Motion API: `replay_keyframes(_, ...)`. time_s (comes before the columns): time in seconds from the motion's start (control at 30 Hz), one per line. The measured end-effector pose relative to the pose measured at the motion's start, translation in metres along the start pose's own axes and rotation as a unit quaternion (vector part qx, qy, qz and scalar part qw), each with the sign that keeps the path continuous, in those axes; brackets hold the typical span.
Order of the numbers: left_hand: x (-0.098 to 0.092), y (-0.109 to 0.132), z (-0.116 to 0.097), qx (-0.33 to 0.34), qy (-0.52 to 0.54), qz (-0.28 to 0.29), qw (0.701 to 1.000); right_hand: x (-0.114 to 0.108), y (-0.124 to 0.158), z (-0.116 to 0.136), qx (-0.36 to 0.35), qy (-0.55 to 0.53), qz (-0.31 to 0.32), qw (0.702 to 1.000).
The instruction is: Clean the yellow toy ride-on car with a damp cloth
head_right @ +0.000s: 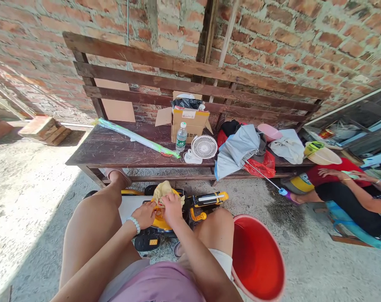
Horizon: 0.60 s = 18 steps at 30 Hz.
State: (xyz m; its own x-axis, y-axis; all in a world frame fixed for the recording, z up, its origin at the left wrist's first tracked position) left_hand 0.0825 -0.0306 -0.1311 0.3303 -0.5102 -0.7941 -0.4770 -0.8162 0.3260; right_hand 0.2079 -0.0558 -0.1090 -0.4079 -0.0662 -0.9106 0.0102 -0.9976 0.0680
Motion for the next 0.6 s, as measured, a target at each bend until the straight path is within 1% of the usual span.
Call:
replay_keyframes(0.03, -0.004, 0.0, 0.003, -0.016, -0.017, -0.01, 1.0, 0.014, 0.002, 0.012, -0.007, 0.018, 0.014, 1.0)
replay_keyframes(0.1, -0.014, -0.001, 0.009, -0.045, -0.039, -0.037, 0.998, 0.03, 0.006, 0.024, -0.011, 0.036, 0.028, 0.999)
replay_keyframes(0.17, -0.025, -0.002, 0.013, -0.053, -0.033, -0.085, 0.994, 0.036, 0.005, 0.031, -0.033, 0.029, 0.036, 0.998)
replay_keyframes(0.23, -0.037, -0.003, 0.014, -0.042, -0.002, -0.148, 0.988, 0.037, 0.003, 0.041, -0.082, 0.01, 0.04, 0.996)
replay_keyframes(0.3, -0.048, -0.005, 0.016, -0.024, 0.045, -0.214, 0.975, 0.04, 0.0, 0.053, -0.135, 0.008, 0.037, 0.99)
replay_keyframes(0.37, -0.056, -0.005, 0.019, 0.001, 0.09, -0.274, 0.957, 0.046, -0.004, 0.064, -0.168, 0.027, 0.036, 0.985)
replay_keyframes(0.43, -0.06, -0.004, 0.021, 0.029, 0.113, -0.318, 0.941, 0.05, -0.009, 0.069, -0.174, 0.045, 0.04, 0.983)
replay_keyframes(0.5, -0.061, -0.001, 0.025, 0.046, 0.118, -0.342, 0.931, 0.048, -0.017, 0.067, -0.162, 0.053, 0.045, 0.984)
replay_keyframes(0.6, -0.057, 0.001, 0.032, 0.046, 0.109, -0.346, 0.931, 0.028, -0.032, 0.049, -0.112, 0.064, 0.032, 0.991)
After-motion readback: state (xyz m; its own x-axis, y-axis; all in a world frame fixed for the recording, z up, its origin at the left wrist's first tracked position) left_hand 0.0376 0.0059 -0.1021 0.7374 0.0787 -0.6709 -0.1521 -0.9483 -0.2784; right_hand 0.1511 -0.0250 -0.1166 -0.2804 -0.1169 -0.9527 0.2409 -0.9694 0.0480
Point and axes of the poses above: each hand's wrist, its own y-axis away from the middle knuckle, its own x-axis out of the palm, z = x × y, the point moved 9 cm from there along -y, towards the middle knuckle, and after that the axes turned 2 degrees about -z, right-handed, at the moved point
